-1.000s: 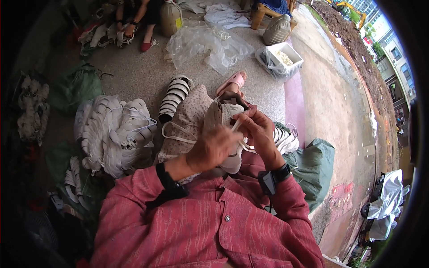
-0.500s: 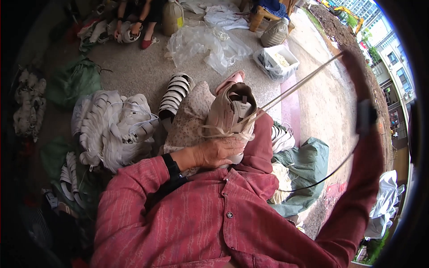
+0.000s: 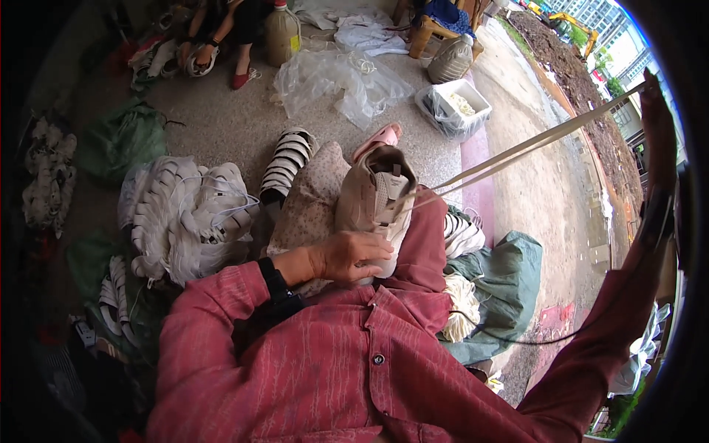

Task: Lace a new shoe in a manufacturing environment.

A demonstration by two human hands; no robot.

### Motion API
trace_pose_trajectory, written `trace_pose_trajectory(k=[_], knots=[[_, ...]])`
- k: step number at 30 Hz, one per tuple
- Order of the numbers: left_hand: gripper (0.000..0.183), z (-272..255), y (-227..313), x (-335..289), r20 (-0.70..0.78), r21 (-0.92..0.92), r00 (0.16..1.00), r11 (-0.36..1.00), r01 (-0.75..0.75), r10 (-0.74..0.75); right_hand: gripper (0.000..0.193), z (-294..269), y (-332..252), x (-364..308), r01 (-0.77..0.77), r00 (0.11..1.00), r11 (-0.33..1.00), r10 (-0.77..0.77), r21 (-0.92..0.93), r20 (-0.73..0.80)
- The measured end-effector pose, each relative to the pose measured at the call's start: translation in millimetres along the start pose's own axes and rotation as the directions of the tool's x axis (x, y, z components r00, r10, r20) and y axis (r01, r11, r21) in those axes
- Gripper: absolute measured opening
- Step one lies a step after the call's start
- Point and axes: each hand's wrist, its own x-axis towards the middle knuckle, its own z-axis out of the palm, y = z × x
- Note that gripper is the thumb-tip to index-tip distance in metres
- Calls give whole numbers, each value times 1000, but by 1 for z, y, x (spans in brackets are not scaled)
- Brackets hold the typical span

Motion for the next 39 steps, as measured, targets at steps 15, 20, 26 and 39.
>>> trace_pose_trajectory(k=[15, 20, 26, 39], knots=[[82, -24, -45, 60, -385, 380, 911, 873, 305, -150, 16, 232, -372, -178, -459, 763, -158, 433, 874, 479], [84, -28, -64, 55, -319, 323, 933, 907, 271, -165, 10, 291, -422, -210, -671, 741, 314, 322, 672, 590], [88, -23, -58, 49, -284, 347, 949, 907, 238, -141, 14, 305, -428, -244, -591, 804, 365, 341, 720, 487], [92, -3, -34, 50, -445, 376, 866, 831, 411, -227, 17, 268, -410, -206, -649, 743, 73, 277, 757, 609]])
